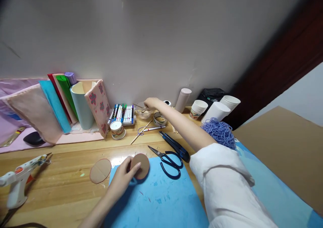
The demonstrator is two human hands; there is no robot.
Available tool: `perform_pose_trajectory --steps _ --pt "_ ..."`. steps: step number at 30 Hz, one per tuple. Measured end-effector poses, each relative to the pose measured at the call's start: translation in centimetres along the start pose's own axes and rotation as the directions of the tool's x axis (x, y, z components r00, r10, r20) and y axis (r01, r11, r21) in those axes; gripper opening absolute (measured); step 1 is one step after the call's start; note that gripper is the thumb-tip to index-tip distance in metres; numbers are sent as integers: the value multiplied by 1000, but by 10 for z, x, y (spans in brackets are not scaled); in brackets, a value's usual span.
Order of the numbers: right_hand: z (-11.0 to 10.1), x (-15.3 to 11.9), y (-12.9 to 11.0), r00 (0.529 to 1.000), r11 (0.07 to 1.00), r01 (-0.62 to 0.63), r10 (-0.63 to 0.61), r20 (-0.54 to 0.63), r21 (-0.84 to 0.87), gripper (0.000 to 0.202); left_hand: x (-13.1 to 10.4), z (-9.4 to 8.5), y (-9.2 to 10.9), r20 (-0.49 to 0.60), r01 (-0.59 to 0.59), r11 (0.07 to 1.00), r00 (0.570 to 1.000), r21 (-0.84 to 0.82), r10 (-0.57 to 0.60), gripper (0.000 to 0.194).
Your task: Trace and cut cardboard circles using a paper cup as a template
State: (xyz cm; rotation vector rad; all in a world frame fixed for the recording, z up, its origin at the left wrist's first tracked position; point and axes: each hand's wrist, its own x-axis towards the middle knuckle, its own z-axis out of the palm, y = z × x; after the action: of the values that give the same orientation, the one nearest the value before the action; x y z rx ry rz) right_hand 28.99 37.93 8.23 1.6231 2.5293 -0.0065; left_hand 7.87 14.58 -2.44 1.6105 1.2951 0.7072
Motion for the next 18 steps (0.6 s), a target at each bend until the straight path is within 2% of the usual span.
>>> perform_pose_trajectory --steps 1,3,6,8,11,13,15,18 --pt "3 0 4 1000 1000 21 -21 2 22 28 14 0 4 9 -40 996 999 79 39 32" --pt "7 0 11 998 996 56 -56 -4 69 40 48 -1 18 -64 -152 949 982 277 176 35" --pt "12 -2 21 996 987 89 -87 -22 137 52 110 -5 51 -124 -260 790 913 555 388 37" --pt "13 -3 27 994 979 105 -100 -39 172 54 154 -9 73 -90 -305 696 878 650 470 47" --pt "14 -3 38 991 973 122 -110 -70 197 49 212 -16 93 101 -374 619 897 691 430 49" --pt "17 -3 46 991 975 115 -99 -93 192 50 240 -21 95 162 -397 616 901 681 403 36" --pt "22 -2 54 991 982 89 -70 -116 168 51 257 -26 92 162 -391 628 906 673 391 22" --pt "33 -2 62 989 990 59 -41 -143 125 46 266 -35 85 114 -373 647 907 665 405 26"
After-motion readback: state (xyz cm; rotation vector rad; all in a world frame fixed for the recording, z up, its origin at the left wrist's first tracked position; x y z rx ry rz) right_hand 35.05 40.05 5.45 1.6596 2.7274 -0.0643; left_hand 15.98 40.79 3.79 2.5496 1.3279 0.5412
